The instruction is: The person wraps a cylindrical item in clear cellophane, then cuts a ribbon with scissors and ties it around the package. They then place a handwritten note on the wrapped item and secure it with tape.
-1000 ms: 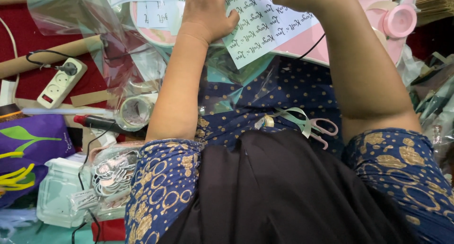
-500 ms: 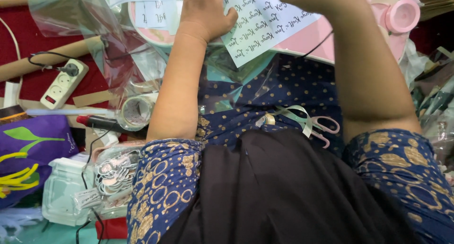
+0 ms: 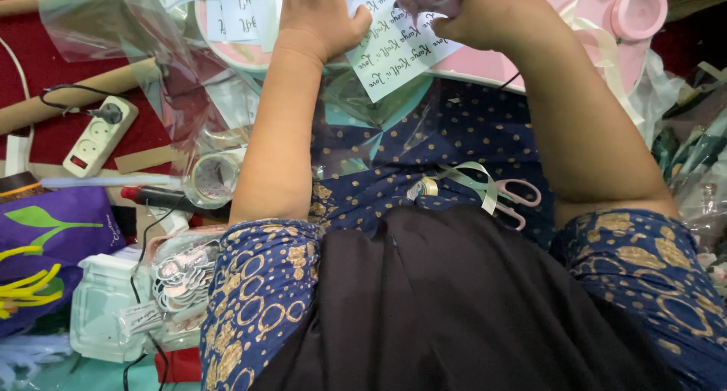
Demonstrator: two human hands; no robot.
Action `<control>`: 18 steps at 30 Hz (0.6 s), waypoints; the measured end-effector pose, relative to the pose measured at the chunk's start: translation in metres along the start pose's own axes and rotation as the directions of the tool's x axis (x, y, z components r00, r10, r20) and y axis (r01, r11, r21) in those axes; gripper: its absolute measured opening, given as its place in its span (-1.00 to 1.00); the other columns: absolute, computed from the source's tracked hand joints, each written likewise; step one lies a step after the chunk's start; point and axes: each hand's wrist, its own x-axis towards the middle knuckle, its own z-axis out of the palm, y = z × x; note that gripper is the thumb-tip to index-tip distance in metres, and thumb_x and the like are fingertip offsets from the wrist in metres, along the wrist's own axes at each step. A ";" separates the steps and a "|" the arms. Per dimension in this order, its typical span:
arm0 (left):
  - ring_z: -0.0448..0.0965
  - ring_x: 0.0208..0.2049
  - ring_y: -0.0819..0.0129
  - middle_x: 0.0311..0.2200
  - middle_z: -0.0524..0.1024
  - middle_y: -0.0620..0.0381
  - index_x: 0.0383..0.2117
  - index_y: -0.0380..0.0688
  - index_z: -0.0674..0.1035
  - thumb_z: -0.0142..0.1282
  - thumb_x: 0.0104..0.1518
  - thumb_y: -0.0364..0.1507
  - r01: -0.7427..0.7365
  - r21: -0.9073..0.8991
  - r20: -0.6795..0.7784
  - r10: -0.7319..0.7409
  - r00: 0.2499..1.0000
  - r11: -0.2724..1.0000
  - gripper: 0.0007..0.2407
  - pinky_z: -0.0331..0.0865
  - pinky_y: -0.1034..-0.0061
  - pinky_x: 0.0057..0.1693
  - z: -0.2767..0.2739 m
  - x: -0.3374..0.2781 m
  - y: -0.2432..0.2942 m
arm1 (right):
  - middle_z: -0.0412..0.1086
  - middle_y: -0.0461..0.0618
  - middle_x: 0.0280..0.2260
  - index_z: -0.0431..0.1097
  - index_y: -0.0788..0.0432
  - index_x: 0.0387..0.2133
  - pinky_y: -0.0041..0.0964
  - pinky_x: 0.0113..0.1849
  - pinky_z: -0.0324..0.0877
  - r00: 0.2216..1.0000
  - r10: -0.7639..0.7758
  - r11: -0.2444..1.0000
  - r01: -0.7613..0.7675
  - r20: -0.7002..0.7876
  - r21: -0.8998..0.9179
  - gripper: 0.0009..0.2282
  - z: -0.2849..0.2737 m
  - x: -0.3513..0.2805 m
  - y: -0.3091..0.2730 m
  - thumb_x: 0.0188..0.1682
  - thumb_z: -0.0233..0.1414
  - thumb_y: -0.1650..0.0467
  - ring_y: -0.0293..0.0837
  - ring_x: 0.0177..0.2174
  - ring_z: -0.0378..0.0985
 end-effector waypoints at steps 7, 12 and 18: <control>0.49 -0.33 -0.04 -0.37 0.54 0.02 -0.29 -0.06 0.62 0.10 0.00 -0.21 -0.004 -0.008 -0.030 0.004 1.000 1.000 -0.74 0.39 0.13 -0.23 0.006 -0.001 -0.003 | 0.35 0.13 -0.44 0.40 0.14 -0.13 -0.10 -0.53 0.23 0.992 0.098 0.993 -0.092 0.074 -0.076 -0.68 -0.008 -0.006 -0.015 -0.01 0.15 0.19 0.00 -0.51 0.33; 0.47 -0.39 0.00 -0.44 0.50 0.05 -0.38 -0.09 0.60 0.12 0.01 -0.20 0.005 -0.008 -0.022 -0.005 1.000 1.000 -0.76 0.38 0.17 -0.31 0.007 -0.002 -0.003 | 0.30 0.13 -0.49 0.37 0.18 -0.29 -0.02 -0.49 0.21 0.995 0.088 0.992 -0.084 0.035 -0.094 -0.71 -0.006 0.004 0.001 -0.02 0.11 0.19 0.04 -0.50 0.31; 0.49 -0.28 -0.01 -0.34 0.56 0.02 -0.25 -0.06 0.63 0.07 0.00 -0.20 -0.026 0.005 -0.042 0.026 0.999 1.000 -0.71 0.35 0.15 -0.17 0.004 -0.001 -0.001 | 0.26 0.05 -0.55 0.35 0.14 -0.30 -0.11 -0.53 0.18 0.995 0.064 0.992 -0.056 0.070 -0.113 -0.76 -0.003 0.002 -0.013 -0.02 0.10 0.22 -0.04 -0.56 0.26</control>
